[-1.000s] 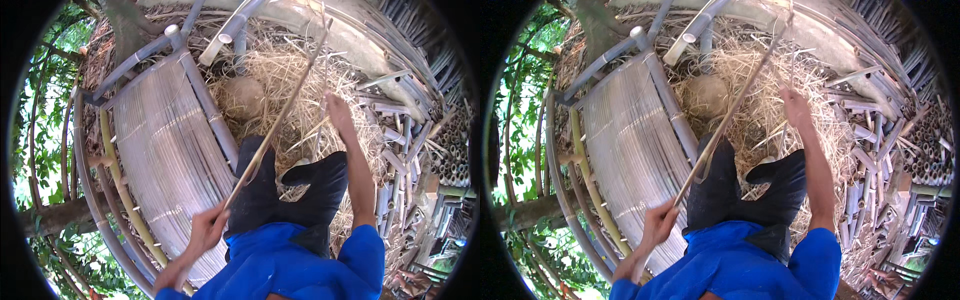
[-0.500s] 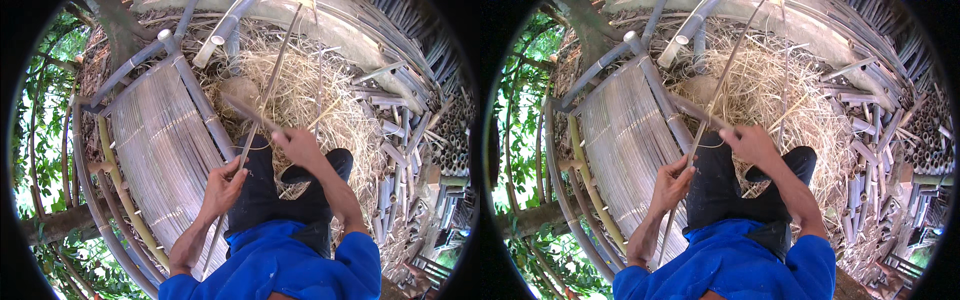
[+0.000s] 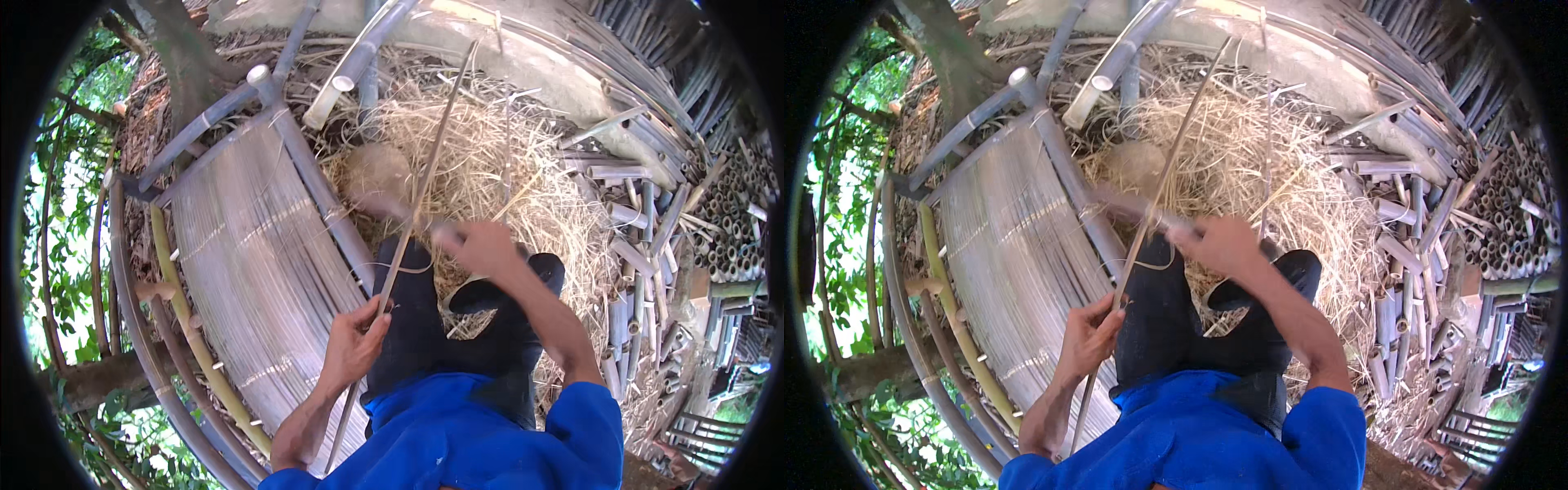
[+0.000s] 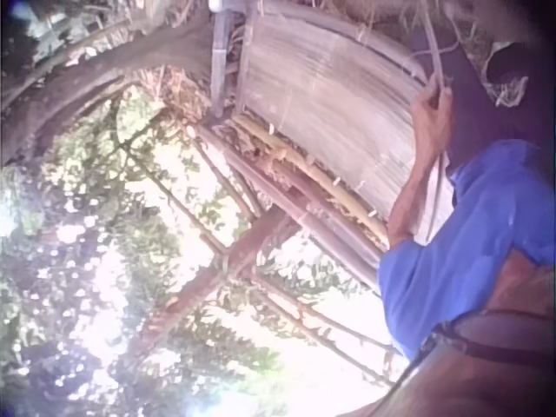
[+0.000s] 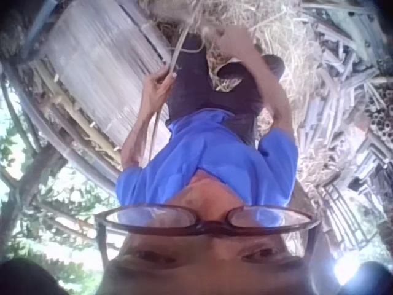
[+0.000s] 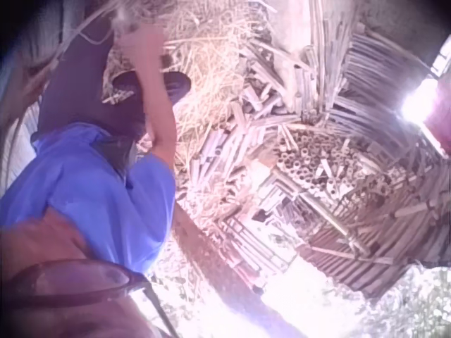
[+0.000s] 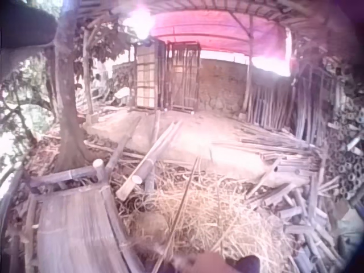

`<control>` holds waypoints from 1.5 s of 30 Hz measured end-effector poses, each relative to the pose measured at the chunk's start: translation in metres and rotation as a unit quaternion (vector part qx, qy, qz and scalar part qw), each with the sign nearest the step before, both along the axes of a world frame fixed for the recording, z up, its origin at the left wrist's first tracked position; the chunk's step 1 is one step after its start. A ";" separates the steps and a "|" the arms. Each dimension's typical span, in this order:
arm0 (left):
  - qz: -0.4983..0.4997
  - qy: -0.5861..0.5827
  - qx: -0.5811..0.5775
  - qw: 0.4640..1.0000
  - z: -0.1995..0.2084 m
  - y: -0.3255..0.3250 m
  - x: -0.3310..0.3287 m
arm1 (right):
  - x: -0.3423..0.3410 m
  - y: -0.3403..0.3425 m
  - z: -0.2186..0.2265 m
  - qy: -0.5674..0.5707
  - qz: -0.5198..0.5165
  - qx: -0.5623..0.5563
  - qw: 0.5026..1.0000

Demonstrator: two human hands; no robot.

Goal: The person shaves a thin strip of bamboo by repeatedly sliding a machete along its length while holding the bamboo by hand. The person sits at a bamboo workbench in an outdoor setting surrounded by straw and bamboo poles.

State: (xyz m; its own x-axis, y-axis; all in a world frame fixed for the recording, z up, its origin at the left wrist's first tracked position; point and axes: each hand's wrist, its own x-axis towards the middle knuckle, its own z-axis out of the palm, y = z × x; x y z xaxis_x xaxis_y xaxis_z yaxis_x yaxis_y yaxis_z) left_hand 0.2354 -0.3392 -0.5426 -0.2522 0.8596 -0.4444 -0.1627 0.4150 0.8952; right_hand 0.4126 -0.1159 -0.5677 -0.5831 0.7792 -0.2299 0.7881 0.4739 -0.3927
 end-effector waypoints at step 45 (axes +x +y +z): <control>-0.016 -0.044 -0.014 0.999 -0.002 -0.022 0.008 | 0.003 -0.008 -0.006 0.103 0.118 0.093 0.983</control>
